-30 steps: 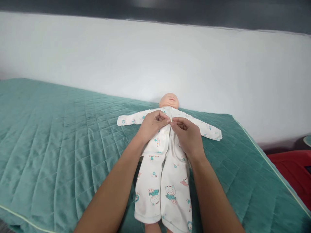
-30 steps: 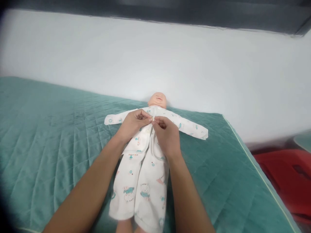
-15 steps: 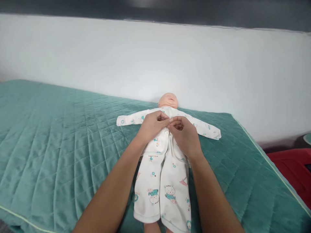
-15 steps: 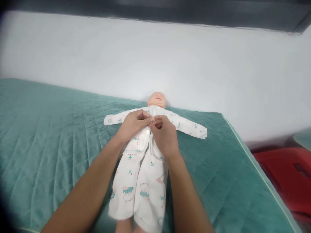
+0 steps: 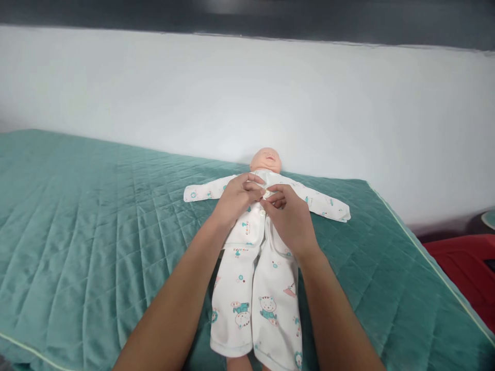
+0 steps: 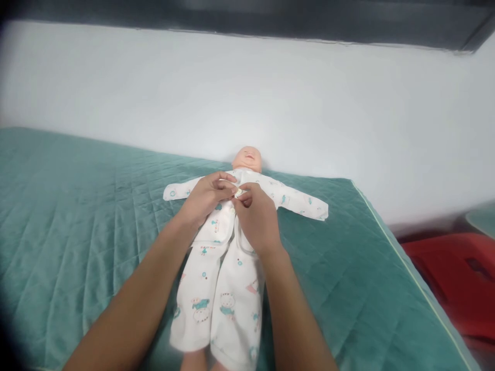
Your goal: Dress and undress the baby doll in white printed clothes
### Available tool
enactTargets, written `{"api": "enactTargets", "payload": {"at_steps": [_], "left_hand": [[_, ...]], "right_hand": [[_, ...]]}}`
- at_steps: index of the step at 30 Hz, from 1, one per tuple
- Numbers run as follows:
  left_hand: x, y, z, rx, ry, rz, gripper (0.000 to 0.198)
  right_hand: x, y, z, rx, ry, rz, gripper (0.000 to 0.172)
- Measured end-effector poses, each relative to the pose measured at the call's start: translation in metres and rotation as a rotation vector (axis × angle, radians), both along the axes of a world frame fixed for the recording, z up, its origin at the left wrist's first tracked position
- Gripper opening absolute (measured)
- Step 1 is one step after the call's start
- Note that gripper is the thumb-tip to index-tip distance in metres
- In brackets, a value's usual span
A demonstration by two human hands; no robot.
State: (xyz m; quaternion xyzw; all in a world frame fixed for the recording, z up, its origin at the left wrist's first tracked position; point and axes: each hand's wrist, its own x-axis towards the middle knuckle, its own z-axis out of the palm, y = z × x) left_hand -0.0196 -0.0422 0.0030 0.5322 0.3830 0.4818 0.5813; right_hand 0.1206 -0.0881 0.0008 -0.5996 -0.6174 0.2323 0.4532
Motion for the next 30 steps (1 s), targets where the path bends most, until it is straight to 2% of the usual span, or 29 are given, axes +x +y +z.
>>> {"api": "enactTargets", "payload": {"at_steps": [7,13,17,20,23,26,30], "left_hand": [[-0.003,0.001,0.002,0.058,0.117,-0.019,0.018],[-0.005,0.001,0.002,0.126,0.303,-0.013,0.015],[-0.005,-0.001,0.005,0.144,0.333,-0.003,0.008],[-0.011,-0.008,0.012,0.168,0.414,-0.062,0.008],[-0.019,-0.018,0.019,0.21,0.505,-0.14,0.013],[-0.024,-0.024,0.02,0.225,0.545,-0.203,0.016],[-0.026,-0.024,0.018,0.263,0.575,-0.262,0.008]], "right_hand": [[0.001,0.0,0.002,-0.062,0.097,-0.01,0.022],[0.0,-0.001,0.002,-0.048,0.015,-0.041,0.024],[0.003,-0.008,0.009,-0.061,-0.153,-0.077,0.025],[0.002,-0.02,0.021,-0.159,-0.403,-0.095,0.014],[-0.004,-0.032,0.03,-0.266,-0.615,-0.082,0.013],[-0.01,-0.038,0.03,-0.273,-0.701,-0.078,0.012],[-0.012,-0.037,0.026,-0.252,-0.731,-0.055,0.012]]}}
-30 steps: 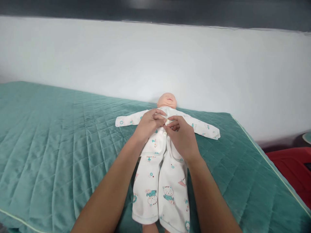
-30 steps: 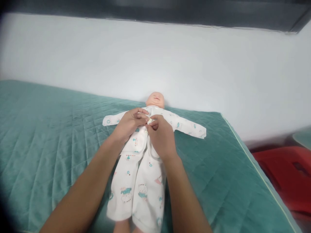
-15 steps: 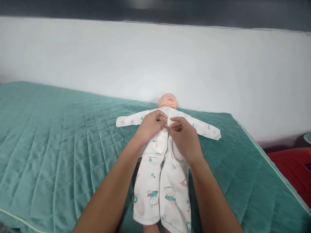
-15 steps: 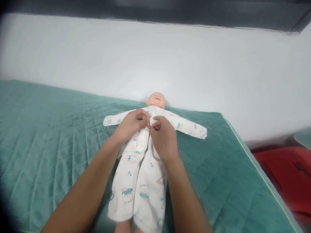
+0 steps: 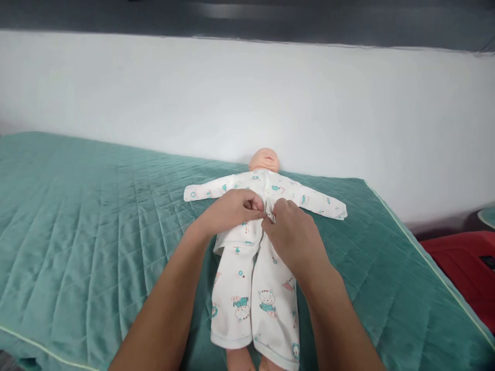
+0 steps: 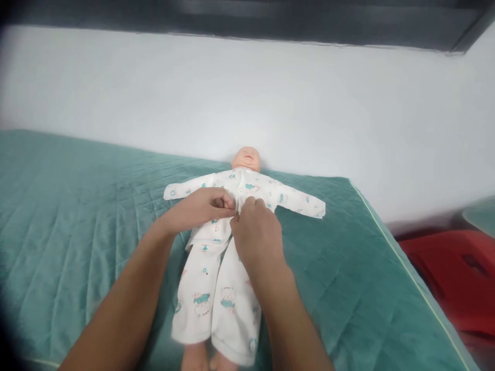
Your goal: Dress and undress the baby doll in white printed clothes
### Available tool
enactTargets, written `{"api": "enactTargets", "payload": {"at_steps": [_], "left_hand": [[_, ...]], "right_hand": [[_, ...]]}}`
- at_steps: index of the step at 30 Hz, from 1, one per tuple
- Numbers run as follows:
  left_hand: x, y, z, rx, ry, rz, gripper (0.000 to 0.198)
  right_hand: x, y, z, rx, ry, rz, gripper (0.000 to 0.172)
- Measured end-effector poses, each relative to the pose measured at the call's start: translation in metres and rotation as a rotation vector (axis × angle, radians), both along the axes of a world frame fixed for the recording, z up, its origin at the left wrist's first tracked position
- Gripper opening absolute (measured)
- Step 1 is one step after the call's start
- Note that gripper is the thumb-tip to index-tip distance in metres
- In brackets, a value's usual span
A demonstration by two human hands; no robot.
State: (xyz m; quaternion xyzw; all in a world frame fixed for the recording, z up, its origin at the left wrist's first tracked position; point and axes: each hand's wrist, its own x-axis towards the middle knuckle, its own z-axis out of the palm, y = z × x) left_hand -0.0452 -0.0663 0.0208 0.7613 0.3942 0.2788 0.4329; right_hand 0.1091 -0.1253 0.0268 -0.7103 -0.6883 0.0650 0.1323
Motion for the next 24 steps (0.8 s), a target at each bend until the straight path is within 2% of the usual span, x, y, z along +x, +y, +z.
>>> {"api": "enactTargets", "payload": {"at_steps": [4,8,10,13,15,17,20,24], "left_hand": [[0.0,0.001,0.001,0.049,0.035,-0.014,0.009],[-0.003,-0.001,0.004,0.034,0.053,-0.034,0.011],[-0.003,-0.003,0.004,0.048,0.037,-0.044,0.011],[-0.001,-0.008,-0.003,0.045,-0.037,-0.031,0.014],[0.001,-0.011,-0.009,0.008,-0.14,-0.012,0.015],[0.002,-0.011,-0.015,-0.042,-0.266,0.004,0.017],[0.002,-0.009,-0.021,-0.107,-0.39,0.007,0.022],[0.0,-0.006,-0.022,-0.135,-0.417,-0.022,0.022]], "right_hand": [[0.008,0.001,0.001,-0.007,0.044,0.018,0.018],[0.027,0.005,0.004,-0.107,0.256,0.076,0.026],[0.036,0.008,0.003,-0.156,0.441,0.115,0.028],[0.041,0.014,-0.002,-0.171,0.83,0.173,0.032],[0.038,0.017,-0.007,-0.14,1.085,0.217,0.031],[0.033,0.02,-0.012,-0.115,1.238,0.234,0.029],[0.027,0.021,-0.018,-0.126,1.243,0.218,0.029],[0.026,0.019,-0.022,-0.112,1.195,0.215,0.032]]}}
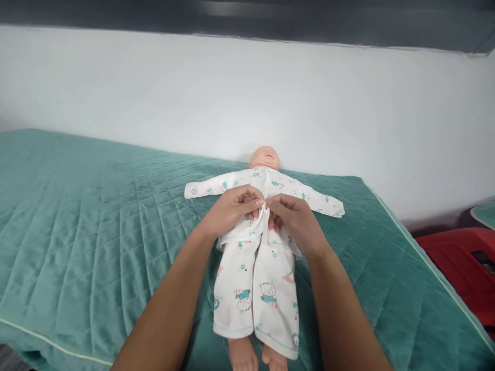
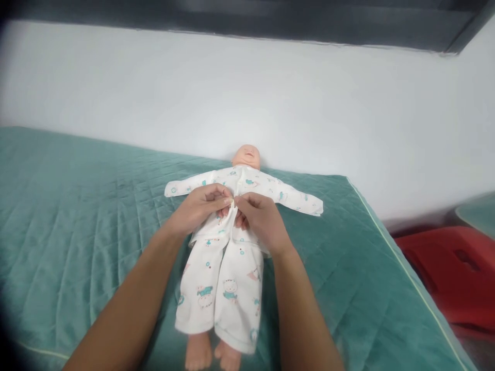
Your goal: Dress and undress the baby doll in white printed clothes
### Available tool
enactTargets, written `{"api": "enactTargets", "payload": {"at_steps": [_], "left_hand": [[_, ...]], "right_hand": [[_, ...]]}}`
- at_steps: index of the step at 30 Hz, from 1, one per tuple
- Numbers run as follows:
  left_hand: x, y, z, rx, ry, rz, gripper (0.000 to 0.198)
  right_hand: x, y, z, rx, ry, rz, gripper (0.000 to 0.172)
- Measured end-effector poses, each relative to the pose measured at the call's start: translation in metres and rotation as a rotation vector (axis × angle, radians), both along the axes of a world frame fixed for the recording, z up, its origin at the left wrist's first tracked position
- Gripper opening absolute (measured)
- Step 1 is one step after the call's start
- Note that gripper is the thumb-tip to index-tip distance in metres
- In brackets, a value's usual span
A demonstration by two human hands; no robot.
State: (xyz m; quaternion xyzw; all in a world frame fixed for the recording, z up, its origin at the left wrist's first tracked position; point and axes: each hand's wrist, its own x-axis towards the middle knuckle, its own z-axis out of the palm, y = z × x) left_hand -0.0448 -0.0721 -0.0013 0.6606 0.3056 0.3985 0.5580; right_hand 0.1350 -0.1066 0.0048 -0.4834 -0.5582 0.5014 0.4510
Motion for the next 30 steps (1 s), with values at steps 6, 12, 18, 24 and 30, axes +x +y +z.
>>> {"api": "enactTargets", "payload": {"at_steps": [6,12,18,24,30], "left_hand": [[0.0,0.0,0.001,-0.025,0.017,-0.004,0.019],[0.0,0.001,-0.001,-0.052,-0.003,0.007,0.017],[0.001,0.0,-0.001,-0.044,-0.013,0.031,0.012],[0.002,0.001,-0.002,-0.047,0.029,0.079,0.019],[-0.002,0.001,0.0,-0.015,0.074,0.035,0.024]], "right_hand": [[-0.003,-0.002,-0.005,0.048,0.028,-0.087,0.036],[-0.008,-0.002,-0.011,0.07,-0.061,-0.164,0.035],[-0.008,-0.002,-0.007,0.052,-0.004,-0.152,0.037],[-0.007,-0.002,-0.006,0.026,0.156,-0.11,0.025],[-0.008,-0.002,-0.005,0.006,0.171,-0.139,0.029]]}}
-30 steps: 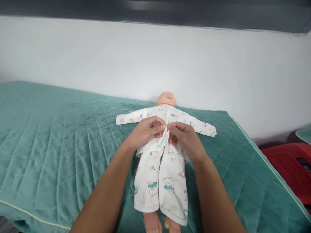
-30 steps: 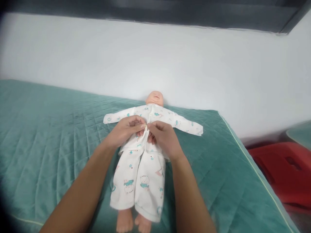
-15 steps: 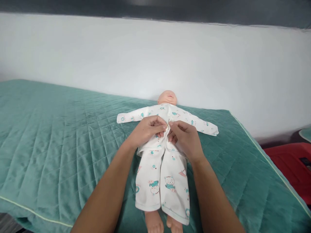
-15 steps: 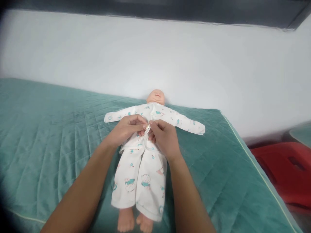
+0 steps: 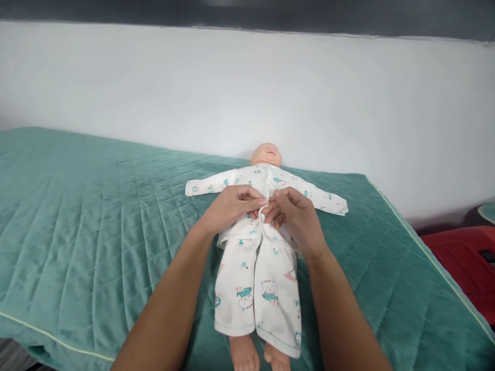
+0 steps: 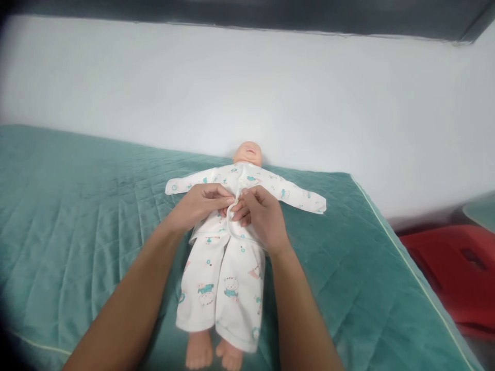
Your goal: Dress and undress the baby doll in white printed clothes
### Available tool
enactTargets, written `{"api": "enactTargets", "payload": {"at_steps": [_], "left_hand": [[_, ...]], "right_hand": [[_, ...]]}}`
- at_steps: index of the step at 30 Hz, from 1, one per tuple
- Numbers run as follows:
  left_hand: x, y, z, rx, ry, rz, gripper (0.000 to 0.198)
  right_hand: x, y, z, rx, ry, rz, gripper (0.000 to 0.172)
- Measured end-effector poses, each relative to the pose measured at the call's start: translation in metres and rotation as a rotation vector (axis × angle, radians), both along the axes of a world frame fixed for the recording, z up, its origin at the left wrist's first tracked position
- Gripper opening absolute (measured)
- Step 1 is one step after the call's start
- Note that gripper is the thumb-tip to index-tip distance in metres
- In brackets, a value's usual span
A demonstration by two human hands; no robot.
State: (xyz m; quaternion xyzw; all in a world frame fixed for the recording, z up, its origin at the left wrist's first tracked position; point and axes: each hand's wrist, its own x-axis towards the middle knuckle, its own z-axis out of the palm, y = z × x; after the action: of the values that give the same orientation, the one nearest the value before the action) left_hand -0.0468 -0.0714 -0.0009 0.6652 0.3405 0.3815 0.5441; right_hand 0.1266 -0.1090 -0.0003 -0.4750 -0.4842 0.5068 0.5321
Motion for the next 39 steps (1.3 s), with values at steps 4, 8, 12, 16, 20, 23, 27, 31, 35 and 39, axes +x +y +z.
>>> {"api": "enactTargets", "payload": {"at_steps": [4,8,12,16,20,23,27,31,35,39], "left_hand": [[0.0,-0.003,0.002,-0.017,0.001,-0.01,0.016],[0.002,-0.003,0.003,-0.02,0.015,0.031,0.007],[0.005,-0.002,0.001,-0.005,0.013,0.077,0.014],[0.004,-0.002,0.003,-0.031,-0.014,0.044,0.022],[-0.003,-0.004,0.009,-0.121,0.001,-0.024,0.023],[-0.007,-0.005,0.011,-0.161,0.034,-0.06,0.025],[-0.01,0.004,0.001,-0.089,-0.008,0.001,0.022],[-0.017,0.031,-0.028,0.163,0.048,0.54,0.016],[-0.026,0.051,-0.062,0.407,0.497,0.79,0.031],[-0.041,0.045,-0.076,0.547,0.859,0.727,0.054]], "right_hand": [[-0.001,0.0,0.001,-0.013,-0.015,-0.007,0.032],[-0.001,0.0,0.001,-0.011,-0.029,-0.01,0.034],[0.0,0.0,0.002,0.001,-0.044,0.014,0.032],[0.0,0.0,0.002,0.002,-0.08,0.025,0.026],[0.0,0.001,-0.002,0.102,-0.129,-0.068,0.024],[0.001,0.0,-0.006,0.212,-0.183,-0.186,0.022],[0.008,0.002,-0.01,0.323,-0.228,-0.364,0.019],[0.025,0.013,-0.019,0.405,-0.31,-0.491,0.016],[0.036,0.025,-0.032,0.44,-0.418,-0.221,0.035],[0.038,0.017,-0.044,0.432,-0.563,0.006,0.058]]}}
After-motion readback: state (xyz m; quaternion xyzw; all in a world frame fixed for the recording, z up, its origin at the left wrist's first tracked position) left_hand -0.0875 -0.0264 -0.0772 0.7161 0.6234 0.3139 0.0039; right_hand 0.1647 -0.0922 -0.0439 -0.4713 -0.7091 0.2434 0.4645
